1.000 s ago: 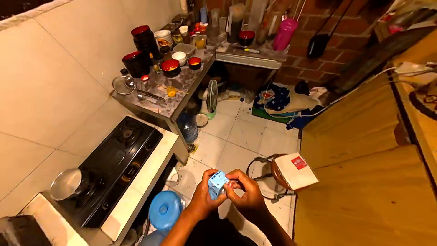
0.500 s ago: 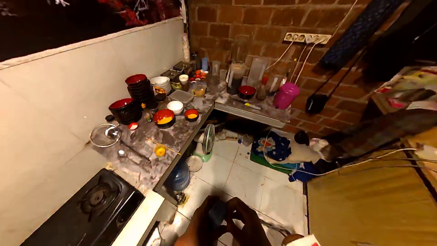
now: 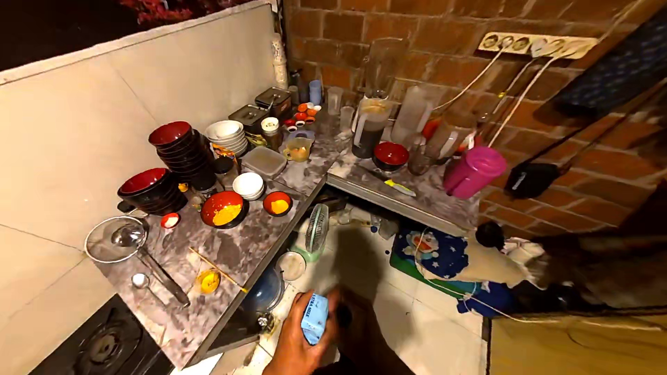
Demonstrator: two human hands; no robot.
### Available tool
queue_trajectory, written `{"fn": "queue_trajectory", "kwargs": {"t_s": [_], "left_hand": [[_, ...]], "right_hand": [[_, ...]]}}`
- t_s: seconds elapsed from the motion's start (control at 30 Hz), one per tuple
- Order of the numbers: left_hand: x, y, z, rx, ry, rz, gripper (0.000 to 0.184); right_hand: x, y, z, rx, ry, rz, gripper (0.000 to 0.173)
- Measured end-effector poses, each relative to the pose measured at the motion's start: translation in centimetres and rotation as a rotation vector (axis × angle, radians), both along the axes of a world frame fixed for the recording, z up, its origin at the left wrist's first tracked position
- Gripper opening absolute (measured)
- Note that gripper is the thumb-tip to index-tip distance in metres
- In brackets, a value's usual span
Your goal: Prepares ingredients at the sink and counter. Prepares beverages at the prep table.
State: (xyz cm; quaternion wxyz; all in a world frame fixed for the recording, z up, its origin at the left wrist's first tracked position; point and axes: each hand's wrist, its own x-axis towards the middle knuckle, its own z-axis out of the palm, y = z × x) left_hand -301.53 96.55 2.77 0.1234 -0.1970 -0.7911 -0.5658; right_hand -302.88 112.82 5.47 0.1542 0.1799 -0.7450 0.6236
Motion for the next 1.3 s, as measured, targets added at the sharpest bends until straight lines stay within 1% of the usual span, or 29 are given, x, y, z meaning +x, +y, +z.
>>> {"fn": "queue_trajectory", "kwargs": {"t_s": [0.1,0.17,0.2,0.27,0.33,0.4,0.47,0.53,0.6,0.7,0.77,0.83,0.9,1.0,1.07,1.1,1.17,1.23,1.3], "left_hand": [[-4.7,3.2,0.9,0.051,0.038,0.017,0.066],[-7.1,5.1,1.4,0.096,0.04,0.014,0.068],[-8.2,5.9,1.5,0.13,0.029,0.013,0.07],[-10.0,7.0,1.5,0.203,-0.005,0.04,0.072],[-11.7,7.1,1.6,0.246,-0.027,0.08,0.074],[-13.2,6.7,1.6,0.256,-0.045,0.122,0.074],[-14.0,6.2,1.6,0.254,-0.069,0.151,0.075],[-14.5,5.5,1.7,0.23,-0.1,0.189,0.079],[-14.8,4.7,1.5,0.183,-0.141,0.26,0.084],[-14.4,3.4,0.4,0.129,-0.162,0.41,0.086],[-14.4,1.8,-0.3,0.175,-0.123,0.518,0.079],[-14.3,-0.7,-0.5,0.253,-0.096,0.661,0.068],[-14.1,-4.1,0.0,0.322,-0.121,0.771,0.066],[-13.6,-8.3,0.2,0.518,-0.232,0.902,0.067],[-12.8,-10.8,-0.3,0.613,-0.267,0.926,0.068],[-12.3,-11.8,-0.5,0.623,-0.279,0.915,0.071],[-11.7,-13.4,-0.6,0.591,-0.28,0.877,0.069],[-11.3,-14.3,-0.5,0.528,-0.264,0.84,0.064],[-11.0,-15.0,-0.5,0.484,-0.235,0.797,0.058]], "right_hand": [[-5.2,3.1,0.9,0.046,0.0,0.012,0.01],[-8.3,4.6,1.3,0.07,-0.034,-0.014,0.004],[-9.9,5.1,1.3,0.061,-0.055,-0.011,0.002],[-12.2,5.9,1.1,-0.015,-0.097,0.063,0.003],[-14.1,6.3,1.1,-0.103,-0.117,0.163,0.008],[-15.6,6.5,1.1,-0.13,-0.145,0.248,0.014],[-16.9,6.0,0.9,-0.119,-0.185,0.273,0.018],[-18.1,5.3,1.0,-0.052,-0.237,0.272,0.021],[-19.1,4.3,1.1,0.059,-0.26,0.268,0.02],[-19.7,1.8,1.0,0.215,-0.264,0.29,0.013],[-20.2,0.0,0.8,0.191,-0.265,0.334,0.01],[-20.5,-0.9,0.6,0.082,-0.269,0.392,0.008],[-20.9,-1.3,0.4,-0.026,-0.312,0.408,0.007],[-22.9,-0.6,0.1,0.014,-0.328,0.386,0.011],[-24.8,-1.5,-0.4,0.032,-0.31,0.366,0.012],[-25.7,-2.7,-0.9,0.04,-0.318,0.345,0.014],[-27.6,-6.3,-2.1,0.083,-0.362,0.301,0.023],[-29.3,-10.5,-4.2,0.187,-0.371,0.293,0.029],[-30.3,-13.4,-6.2,0.382,-0.349,0.375,0.036]]}}
